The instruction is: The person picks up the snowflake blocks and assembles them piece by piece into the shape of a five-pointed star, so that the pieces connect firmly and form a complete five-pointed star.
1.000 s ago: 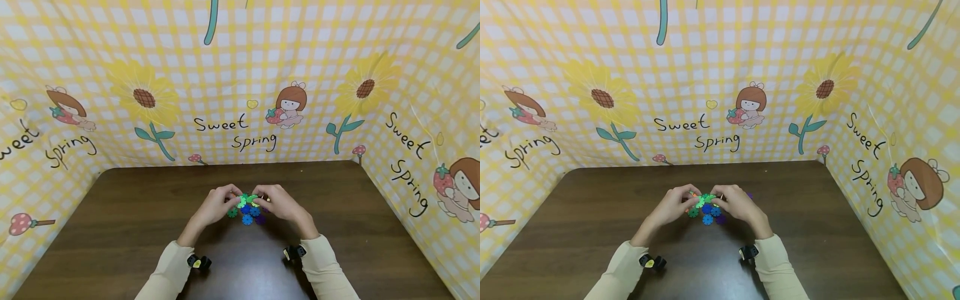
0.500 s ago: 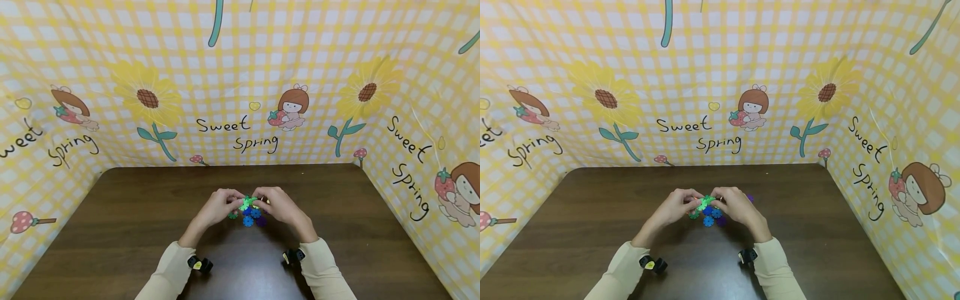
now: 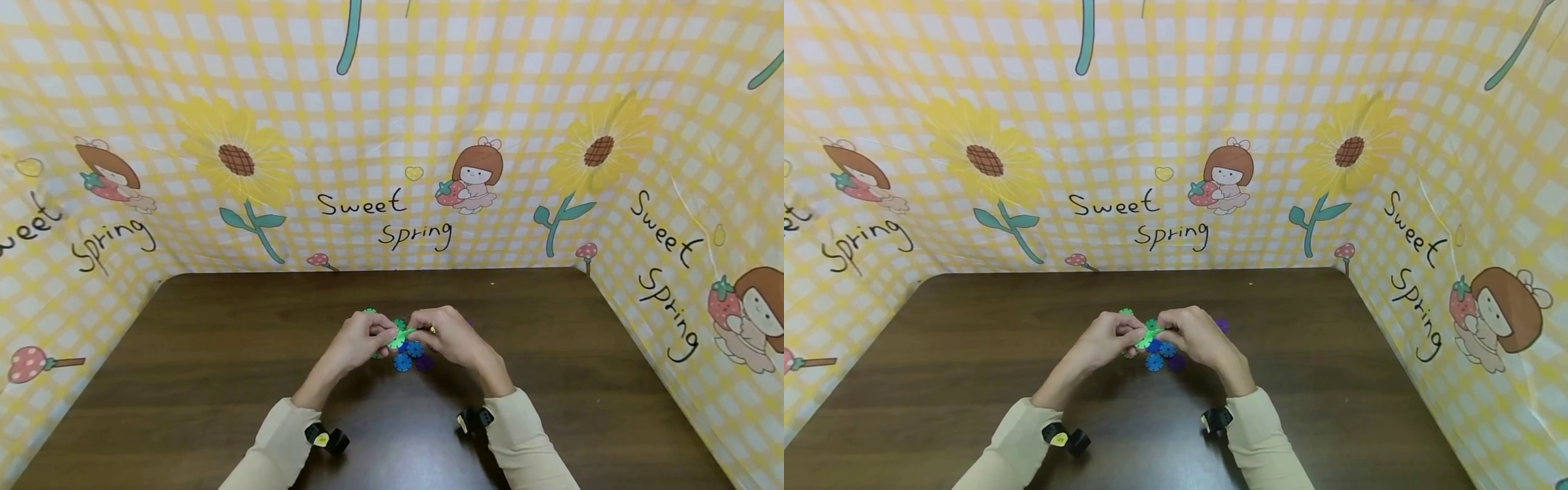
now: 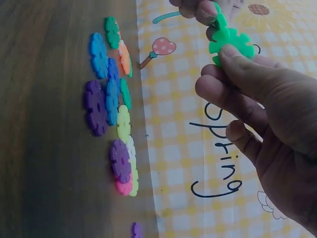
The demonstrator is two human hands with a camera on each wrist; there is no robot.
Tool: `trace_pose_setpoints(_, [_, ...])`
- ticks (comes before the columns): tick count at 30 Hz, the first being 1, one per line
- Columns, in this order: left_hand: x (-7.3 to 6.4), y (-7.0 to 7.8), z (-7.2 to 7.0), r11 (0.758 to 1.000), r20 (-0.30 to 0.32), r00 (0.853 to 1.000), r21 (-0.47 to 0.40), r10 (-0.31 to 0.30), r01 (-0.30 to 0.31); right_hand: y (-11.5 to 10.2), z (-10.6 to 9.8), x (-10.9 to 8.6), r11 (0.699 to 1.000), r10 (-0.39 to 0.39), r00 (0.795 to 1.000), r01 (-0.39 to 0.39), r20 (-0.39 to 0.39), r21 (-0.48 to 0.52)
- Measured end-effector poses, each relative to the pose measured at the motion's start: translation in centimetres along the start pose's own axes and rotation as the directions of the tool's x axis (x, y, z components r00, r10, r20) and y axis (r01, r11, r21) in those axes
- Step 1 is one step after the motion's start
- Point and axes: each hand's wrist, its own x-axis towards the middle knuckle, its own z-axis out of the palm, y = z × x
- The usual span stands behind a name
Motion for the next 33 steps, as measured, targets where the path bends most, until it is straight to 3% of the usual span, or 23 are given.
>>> trace_pose_setpoints(7, [0.0,0.3,-0.7,1.000,0.068,0.998,0.028,0.007,-0.009,0.7,-0.1,0.2,0.995,0.084,0.996,-0.086,0.025,0.060])
trace_pose_setpoints(16, [0.2,-0.3,-0.7,0.994,0.073,0.997,0.107,0.010,-0.018,3.2,-0.3,-0.9,0.974,0.200,0.980,-0.199,-0.001,-0.109])
trace_pose_setpoints(21, [0.0,-0.4,-0.9,0.996,0.090,0.996,0.090,-0.008,0.000,4.2,-0.2,-1.7,0.955,0.244,0.968,-0.231,0.049,-0.184])
trace_pose_setpoints(28, [0.2,-0.6,-1.3,0.999,0.103,0.994,0.032,-0.027,0.024,4.8,0.1,-2.4,0.919,0.348,0.933,-0.320,0.092,-0.229])
trace_pose_setpoints(33, [0.4,-0.7,-1.3,1.000,0.102,0.994,0.025,-0.022,0.020,5.1,0.2,-2.5,0.922,0.349,0.933,-0.325,0.088,-0.211])
